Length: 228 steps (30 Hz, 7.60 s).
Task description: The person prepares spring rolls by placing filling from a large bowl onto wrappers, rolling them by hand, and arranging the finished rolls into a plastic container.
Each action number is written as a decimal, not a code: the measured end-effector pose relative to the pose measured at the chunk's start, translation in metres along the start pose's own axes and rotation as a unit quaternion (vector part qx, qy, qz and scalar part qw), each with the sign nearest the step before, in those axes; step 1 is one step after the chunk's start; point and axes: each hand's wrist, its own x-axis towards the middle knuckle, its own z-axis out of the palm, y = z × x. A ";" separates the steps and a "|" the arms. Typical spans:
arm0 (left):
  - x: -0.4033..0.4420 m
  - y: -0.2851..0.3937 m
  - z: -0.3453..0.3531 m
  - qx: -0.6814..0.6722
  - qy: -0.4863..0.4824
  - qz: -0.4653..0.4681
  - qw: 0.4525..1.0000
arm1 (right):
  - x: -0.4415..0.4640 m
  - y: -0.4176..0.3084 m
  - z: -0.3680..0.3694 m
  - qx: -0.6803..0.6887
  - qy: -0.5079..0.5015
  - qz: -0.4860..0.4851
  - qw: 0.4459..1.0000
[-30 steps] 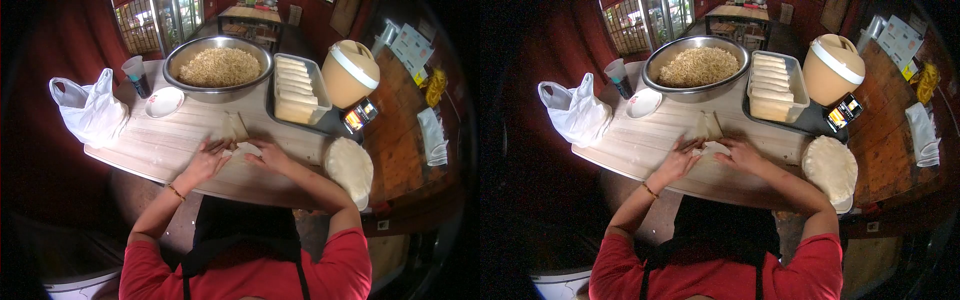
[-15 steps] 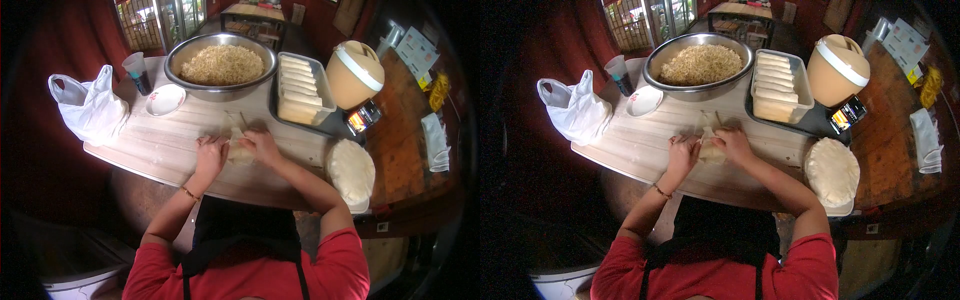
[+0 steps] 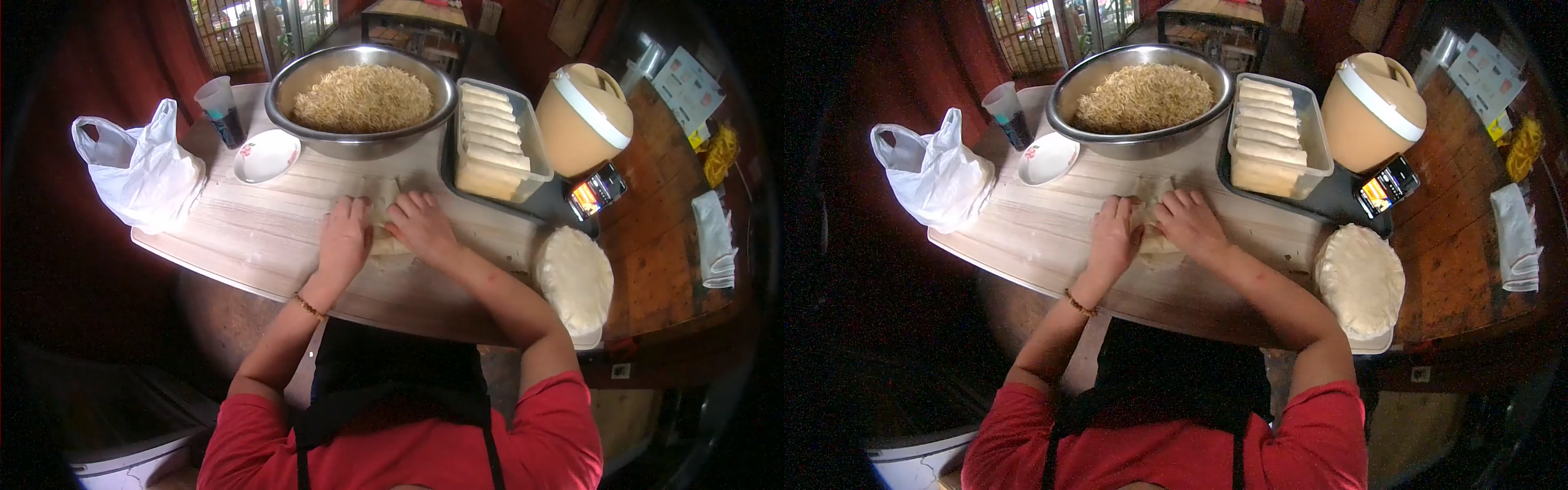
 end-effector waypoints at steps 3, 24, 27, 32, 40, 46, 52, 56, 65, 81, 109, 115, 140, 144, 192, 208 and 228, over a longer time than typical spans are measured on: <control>-0.004 -0.008 0.014 -0.025 -0.072 0.005 0.997 | -0.004 0.006 0.023 0.071 -0.010 0.001 0.997; -0.008 -0.026 -0.031 -0.072 -0.261 0.104 0.957 | -0.038 -0.006 0.008 -0.062 0.021 -0.097 0.993; -0.003 -0.020 -0.032 -0.068 -0.184 0.143 0.970 | -0.034 -0.002 0.005 -0.013 0.033 -0.102 0.994; 0.002 -0.019 -0.011 -0.087 -0.108 0.152 0.979 | -0.026 0.016 0.023 0.043 -0.023 -0.064 0.997; 0.006 -0.033 0.009 -0.166 -0.162 0.020 0.972 | -0.013 0.016 0.029 0.120 0.016 0.027 0.992; 0.015 -0.045 0.023 -0.269 -0.181 -0.086 0.942 | -0.001 0.025 0.026 0.295 -0.018 0.112 0.949; 0.026 -0.035 0.018 -0.236 -0.214 -0.130 0.939 | 0.007 0.037 0.030 0.370 -0.089 0.120 0.917; 0.012 -0.009 0.007 0.011 -0.068 0.110 0.992 | 0.006 0.046 0.042 0.363 -0.076 0.086 0.925; -0.013 0.016 0.002 0.038 -0.103 0.087 0.990 | 0.002 0.019 0.032 0.152 0.024 0.068 0.986; 0.001 0.011 0.007 0.041 -0.198 0.033 0.979 | -0.013 -0.025 -0.005 0.075 -0.055 0.111 0.989; 0.088 -0.088 0.029 -0.278 -0.447 -0.046 0.849 | 0.048 0.074 0.008 0.421 -0.343 0.130 0.830; 0.094 -0.087 0.031 -0.228 -0.454 -0.009 0.861 | 0.045 0.074 0.012 0.341 -0.284 0.096 0.891; 0.063 -0.052 0.046 0.069 -0.359 -0.061 0.929 | 0.022 0.011 0.041 -0.139 -0.066 0.032 0.988; 0.027 -0.070 0.018 -0.164 -0.206 -0.051 0.963 | 0.031 0.021 0.043 -0.131 -0.032 -0.001 0.991; -0.080 -0.159 -0.096 -0.011 0.128 -0.266 0.955 | 0.278 -0.068 0.131 0.049 0.000 0.012 0.999; -0.063 -0.080 -0.070 -0.025 0.077 -0.003 0.997 | 0.038 0.028 0.008 -0.129 -0.028 -0.144 0.981; -0.087 0.054 -0.036 -0.110 -0.128 0.098 0.981 | -0.119 -0.099 -0.054 -0.050 -0.061 0.018 0.997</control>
